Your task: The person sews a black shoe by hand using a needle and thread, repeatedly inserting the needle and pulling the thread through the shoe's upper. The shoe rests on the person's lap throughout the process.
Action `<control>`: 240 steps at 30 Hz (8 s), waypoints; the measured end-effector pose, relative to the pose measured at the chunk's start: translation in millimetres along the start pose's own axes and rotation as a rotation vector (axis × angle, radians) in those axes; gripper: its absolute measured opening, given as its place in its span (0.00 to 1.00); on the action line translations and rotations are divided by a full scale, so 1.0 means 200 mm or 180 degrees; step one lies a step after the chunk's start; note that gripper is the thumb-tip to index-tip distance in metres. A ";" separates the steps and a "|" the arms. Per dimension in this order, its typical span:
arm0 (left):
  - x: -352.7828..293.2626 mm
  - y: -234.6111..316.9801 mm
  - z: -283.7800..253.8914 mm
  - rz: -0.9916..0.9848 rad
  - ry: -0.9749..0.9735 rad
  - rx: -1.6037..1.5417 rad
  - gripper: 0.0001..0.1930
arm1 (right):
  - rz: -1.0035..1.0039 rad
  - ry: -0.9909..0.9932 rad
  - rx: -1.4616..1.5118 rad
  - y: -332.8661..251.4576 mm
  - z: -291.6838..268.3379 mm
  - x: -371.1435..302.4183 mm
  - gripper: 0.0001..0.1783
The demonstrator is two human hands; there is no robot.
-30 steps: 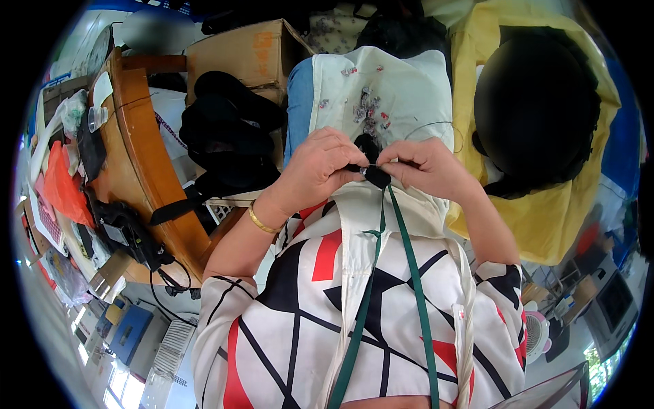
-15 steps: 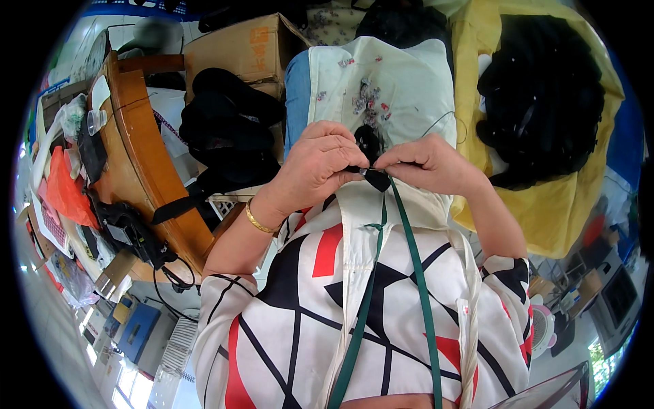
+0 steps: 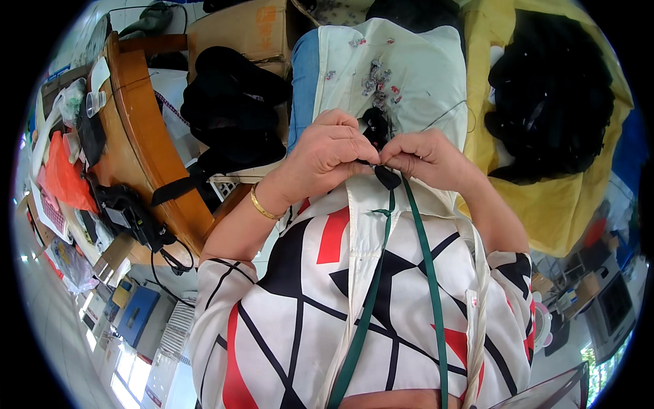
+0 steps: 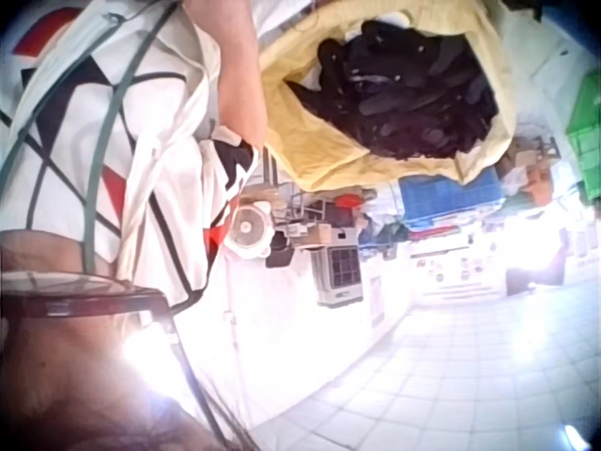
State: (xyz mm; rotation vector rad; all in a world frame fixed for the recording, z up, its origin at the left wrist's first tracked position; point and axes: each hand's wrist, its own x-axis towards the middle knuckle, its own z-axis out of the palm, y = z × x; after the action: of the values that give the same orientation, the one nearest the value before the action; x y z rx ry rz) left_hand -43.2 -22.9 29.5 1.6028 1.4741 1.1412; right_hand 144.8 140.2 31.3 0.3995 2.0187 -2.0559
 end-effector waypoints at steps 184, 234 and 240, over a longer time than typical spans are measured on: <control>-0.01 -0.09 0.23 -0.2376 0.3114 -0.3545 0.12 | 0.0461 0.1282 0.0232 0.04 0.18 0.36 0.06; 0.13 -0.18 0.01 -0.1476 0.0671 0.0329 0.19 | -0.1537 0.3403 0.3443 -0.05 -0.90 -0.40 0.07; 0.40 -0.12 0.02 -0.0622 -0.1768 0.1511 0.14 | -0.2001 0.6471 0.1848 0.35 -1.23 -1.12 0.10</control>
State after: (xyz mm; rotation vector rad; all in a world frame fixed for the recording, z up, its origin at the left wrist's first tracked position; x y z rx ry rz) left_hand -50.8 59.2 19.3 1.8352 1.5288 0.1984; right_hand 388.0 379.7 40.9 3.3972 1.9111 -2.7395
